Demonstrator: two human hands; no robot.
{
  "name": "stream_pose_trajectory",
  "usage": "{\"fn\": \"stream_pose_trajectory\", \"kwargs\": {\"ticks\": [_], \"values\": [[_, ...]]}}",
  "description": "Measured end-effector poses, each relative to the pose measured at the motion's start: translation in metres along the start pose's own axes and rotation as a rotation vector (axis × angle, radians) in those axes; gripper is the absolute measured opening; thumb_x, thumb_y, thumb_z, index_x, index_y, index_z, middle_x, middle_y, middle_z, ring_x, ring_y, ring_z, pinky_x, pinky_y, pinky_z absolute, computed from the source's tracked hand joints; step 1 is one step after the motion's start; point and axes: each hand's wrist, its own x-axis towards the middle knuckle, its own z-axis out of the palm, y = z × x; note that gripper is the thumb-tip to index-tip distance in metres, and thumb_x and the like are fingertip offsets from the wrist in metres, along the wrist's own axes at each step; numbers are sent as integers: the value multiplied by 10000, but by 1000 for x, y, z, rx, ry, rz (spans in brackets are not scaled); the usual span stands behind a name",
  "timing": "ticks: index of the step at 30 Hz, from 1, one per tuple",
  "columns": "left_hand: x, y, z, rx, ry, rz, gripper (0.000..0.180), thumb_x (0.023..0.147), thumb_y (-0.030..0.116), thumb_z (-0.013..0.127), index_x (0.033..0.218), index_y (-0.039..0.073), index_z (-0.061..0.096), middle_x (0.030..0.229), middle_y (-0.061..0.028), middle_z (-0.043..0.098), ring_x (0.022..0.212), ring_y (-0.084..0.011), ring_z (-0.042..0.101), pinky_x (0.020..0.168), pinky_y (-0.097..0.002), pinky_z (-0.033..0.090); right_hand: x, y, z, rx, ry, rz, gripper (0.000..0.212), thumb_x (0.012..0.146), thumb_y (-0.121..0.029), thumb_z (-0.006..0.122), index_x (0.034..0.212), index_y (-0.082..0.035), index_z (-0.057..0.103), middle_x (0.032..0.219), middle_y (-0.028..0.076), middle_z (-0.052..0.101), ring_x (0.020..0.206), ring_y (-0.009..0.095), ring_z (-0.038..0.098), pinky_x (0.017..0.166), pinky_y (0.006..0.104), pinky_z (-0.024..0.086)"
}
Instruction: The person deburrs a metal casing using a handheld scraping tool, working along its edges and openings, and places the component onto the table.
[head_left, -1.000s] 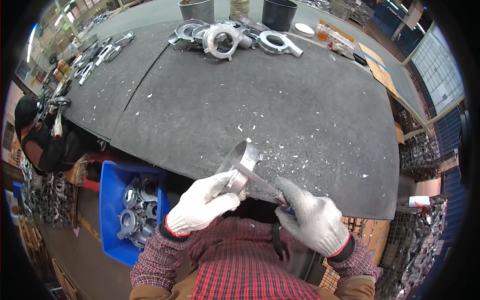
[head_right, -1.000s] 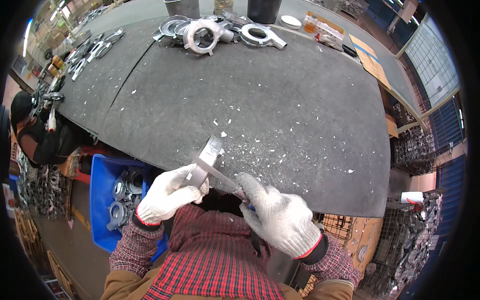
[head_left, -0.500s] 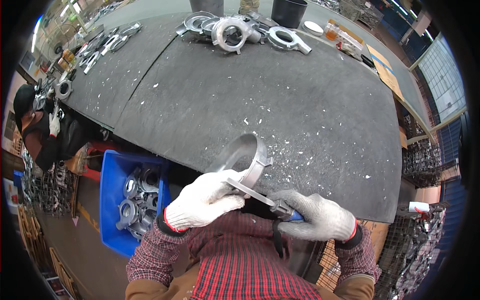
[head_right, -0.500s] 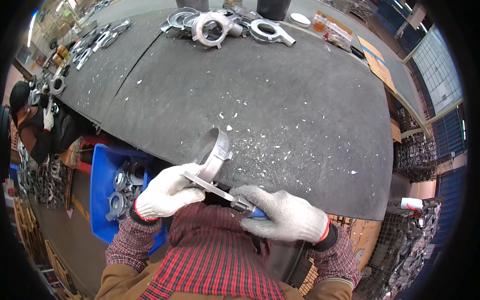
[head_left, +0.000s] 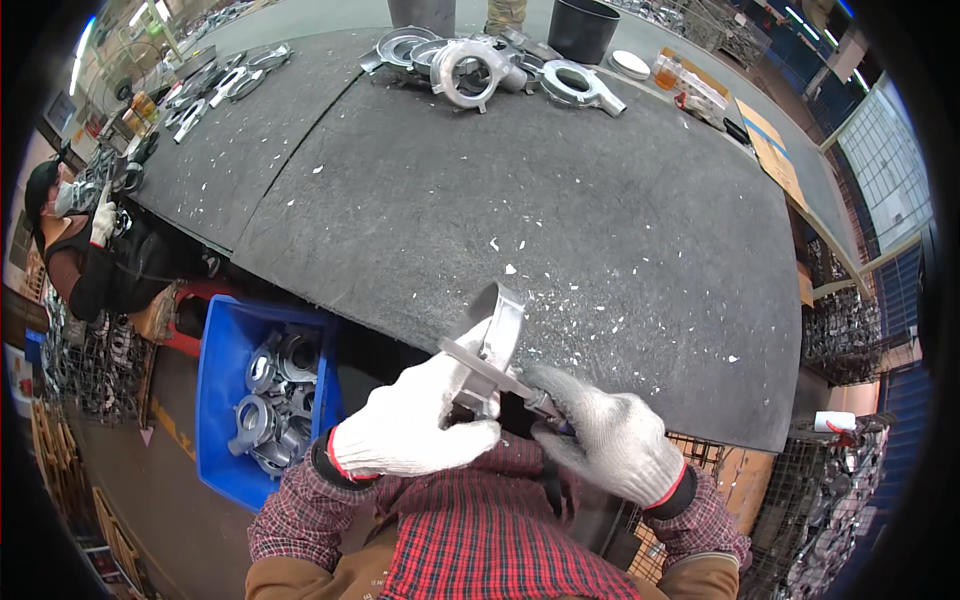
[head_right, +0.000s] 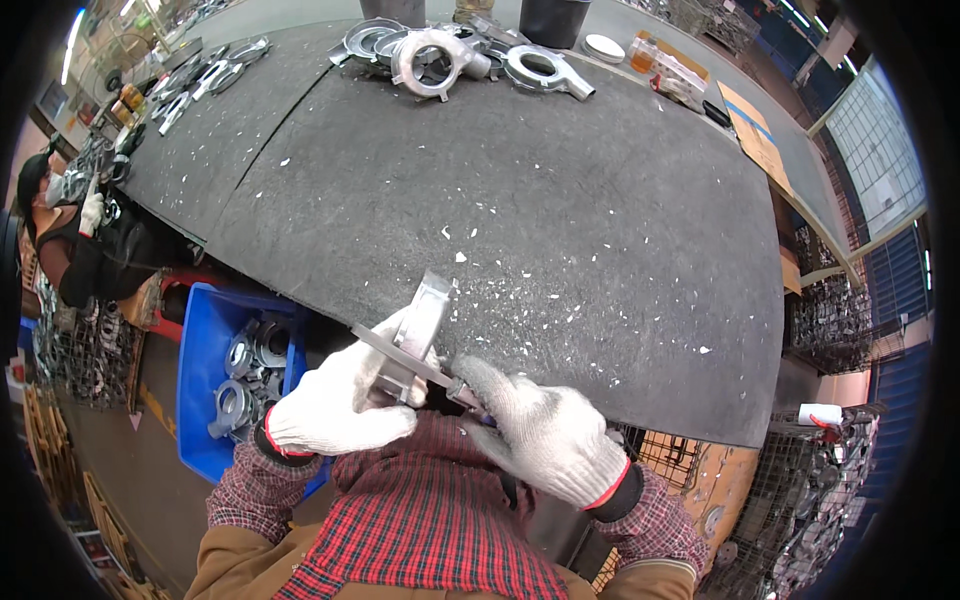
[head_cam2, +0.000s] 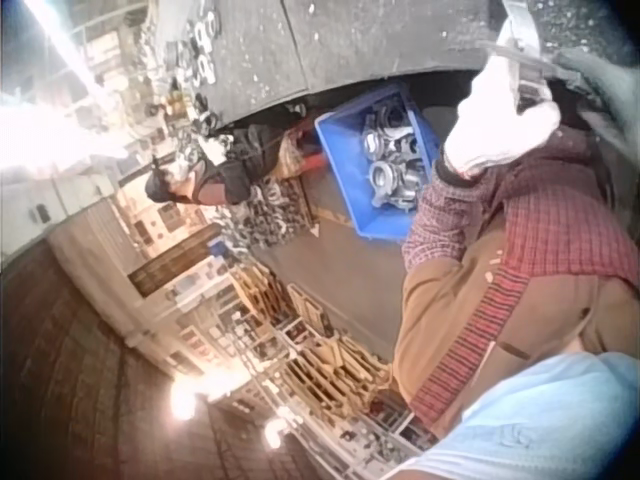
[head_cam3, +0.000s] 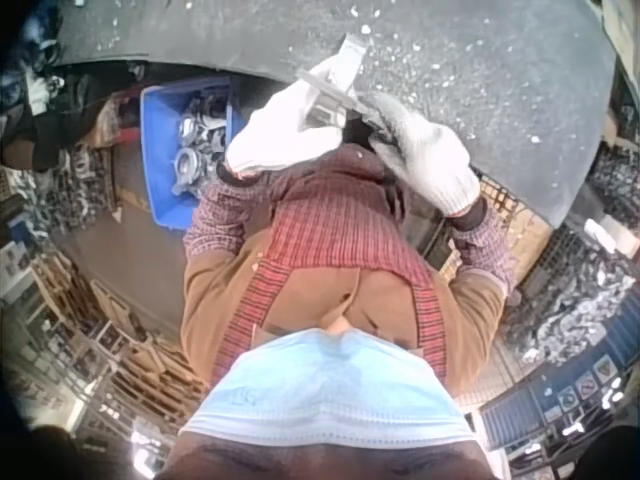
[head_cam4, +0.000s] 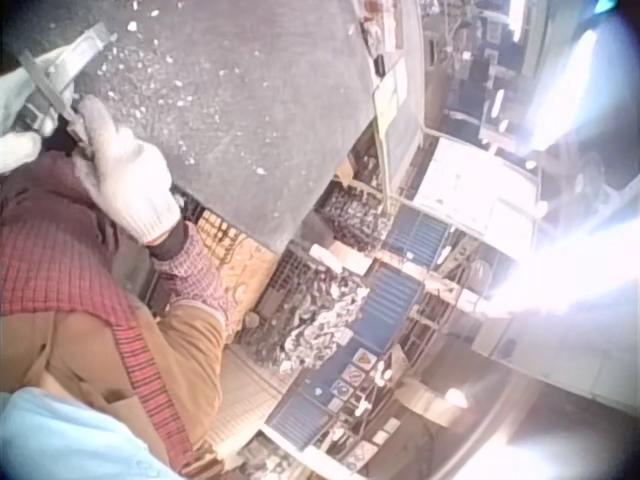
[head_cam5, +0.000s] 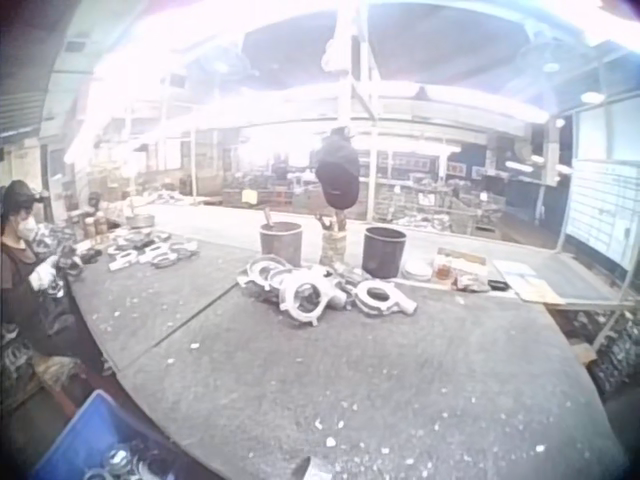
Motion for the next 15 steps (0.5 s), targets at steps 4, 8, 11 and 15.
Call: {"fn": "stream_pose_trajectory", "kwargs": {"ticks": [4, 8, 11, 15], "values": [[6, -14, -6, -128, -61, -121, 944, 933, 114, 833, 1703, -26, 306, 1231, -90, 669, 1082, -149, 663, 932, -317, 584, -1, -12, -18, 94, -173, 129, 669, 954, -278, 826, 1542, -140, 541, 1094, 156, 803, 918, 326, 824, 721, 425, 680], [14, -16, -10, -96, 4, -112, 816, 926, 123, 849, 1614, -36, 442, 1201, -87, 677, 1047, -144, 673, 923, -313, 584, -5, -8, -17, 61, -73, 30, 656, 989, -307, 800, 1557, -126, 527, 1087, 160, 812, 896, 349, 826, 733, 437, 684], [11, -25, -10, 42, 80, -34, 527, 910, 169, 880, 1333, -42, 648, 1095, -71, 712, 1015, -140, 688, 899, -307, 583, -3, -11, -21, 84, -135, 55, 641, 1004, -318, 788, 1555, -132, 518, 1086, 178, 807, 904, 365, 823, 745, 455, 682], [10, -15, -13, 108, 53, -10, 543, 883, 191, 922, 1313, -29, 675, 1125, -75, 733, 1021, -143, 702, 918, -331, 583, 0, -5, -21, 198, -159, 148, 643, 1008, -300, 781, 1563, -166, 486, 1088, 188, 800, 932, 401, 814, 749, 496, 662]]}}
